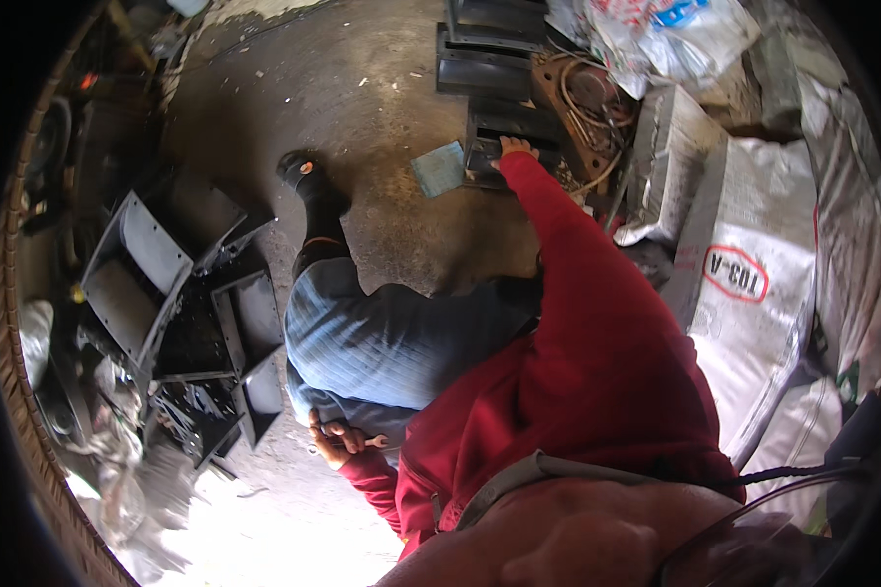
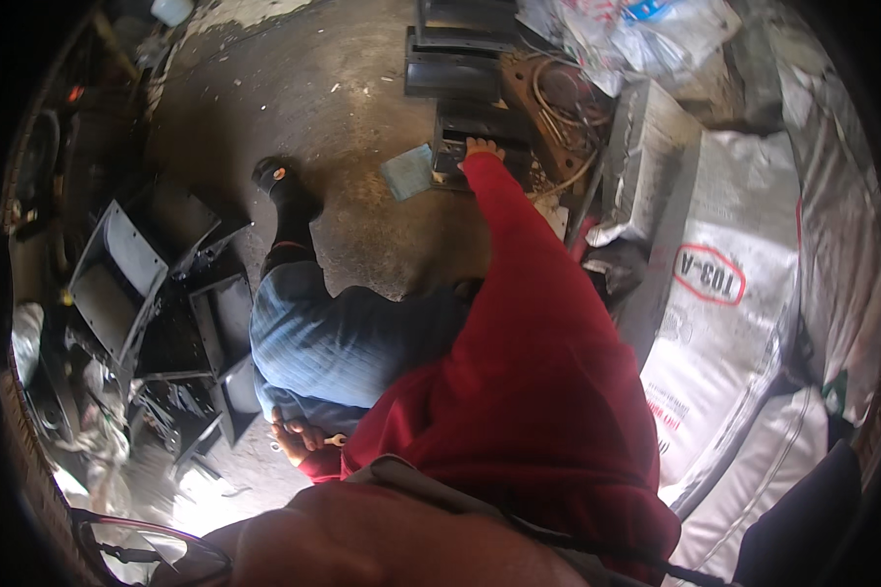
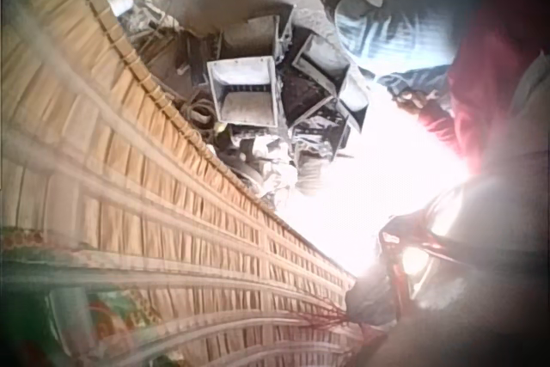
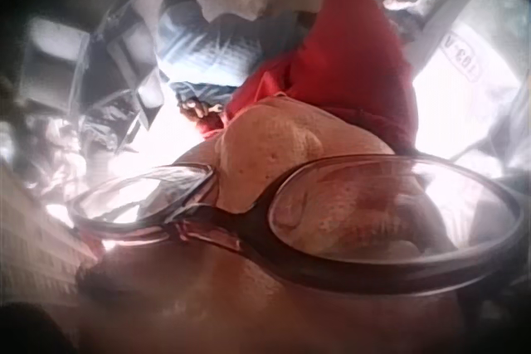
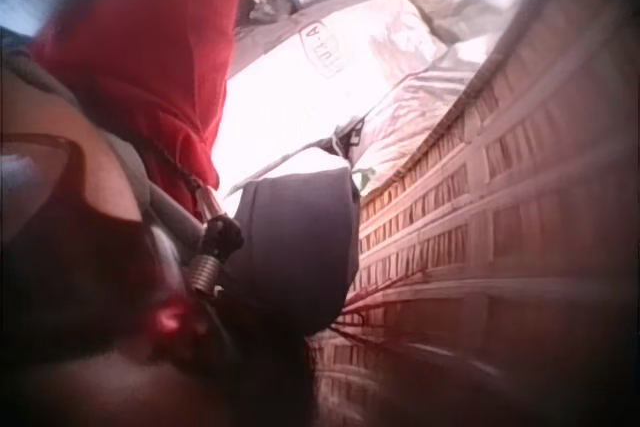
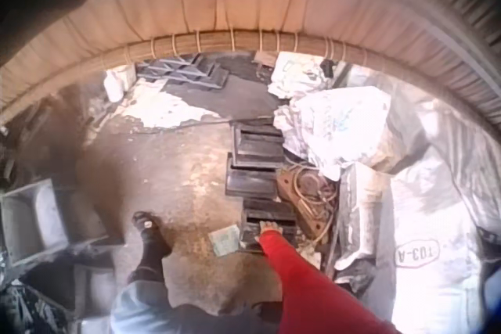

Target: The person assembles a metal component by inserting screws and tightening them with a wrench. They handle a circular metal part and a rectangular metal piece, using a wrench to secure the assembly.

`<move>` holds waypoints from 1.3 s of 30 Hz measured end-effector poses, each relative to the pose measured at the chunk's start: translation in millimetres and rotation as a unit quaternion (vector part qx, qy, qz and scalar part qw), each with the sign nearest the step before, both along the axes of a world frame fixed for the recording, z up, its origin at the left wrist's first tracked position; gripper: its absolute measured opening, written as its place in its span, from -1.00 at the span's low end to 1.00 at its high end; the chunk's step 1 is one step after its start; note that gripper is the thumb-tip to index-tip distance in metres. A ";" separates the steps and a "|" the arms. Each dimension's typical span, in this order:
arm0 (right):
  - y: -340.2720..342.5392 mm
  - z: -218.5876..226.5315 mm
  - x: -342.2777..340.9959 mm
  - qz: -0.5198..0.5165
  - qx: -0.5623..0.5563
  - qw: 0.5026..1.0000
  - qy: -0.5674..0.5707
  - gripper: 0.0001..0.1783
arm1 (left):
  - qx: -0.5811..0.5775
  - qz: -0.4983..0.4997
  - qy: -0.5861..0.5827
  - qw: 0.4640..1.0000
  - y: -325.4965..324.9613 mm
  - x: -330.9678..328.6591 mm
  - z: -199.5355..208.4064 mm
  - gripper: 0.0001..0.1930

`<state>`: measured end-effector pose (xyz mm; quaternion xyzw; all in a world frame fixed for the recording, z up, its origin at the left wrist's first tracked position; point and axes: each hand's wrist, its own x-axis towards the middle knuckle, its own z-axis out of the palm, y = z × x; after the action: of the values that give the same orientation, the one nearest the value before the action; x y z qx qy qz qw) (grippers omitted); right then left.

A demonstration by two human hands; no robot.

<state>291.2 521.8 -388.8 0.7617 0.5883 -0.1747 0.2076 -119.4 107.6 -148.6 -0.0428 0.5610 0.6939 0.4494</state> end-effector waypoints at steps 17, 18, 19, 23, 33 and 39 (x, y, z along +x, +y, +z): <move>-70.0 251.4 -79.4 0.342 0.317 0.767 0.441 -0.53 | -0.187 0.003 0.081 0.979 -91.9 34.9 23.8 -0.69; -87.0 281.4 -103.7 0.392 0.325 0.731 0.455 -0.55 | -0.203 -0.012 0.084 0.975 -107.2 43.0 11.8 -0.69; -107.5 306.4 -128.1 0.440 0.328 0.690 0.472 -0.56 | -0.189 0.011 0.183 0.965 -126.1 51.5 -18.0 -0.67; -174.8 352.7 -210.3 0.592 0.335 0.558 0.476 -0.50 | -0.368 -0.062 0.587 0.719 -127.4 86.0 7.1 -0.49; -301.9 307.8 -282.4 0.823 0.147 0.362 0.412 -0.37 | -0.424 -0.104 0.394 0.808 -215.6 112.3 18.7 -0.62; -307.3 296.1 -274.8 0.805 0.067 0.398 0.434 -0.35 | -0.423 0.196 0.437 0.769 -294.5 125.3 179.5 -0.62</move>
<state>16.3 214.5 -92.7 -0.2323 0.9496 -0.1932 -0.0830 5.9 -187.0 31.0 -0.0297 0.9132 0.4028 -0.0543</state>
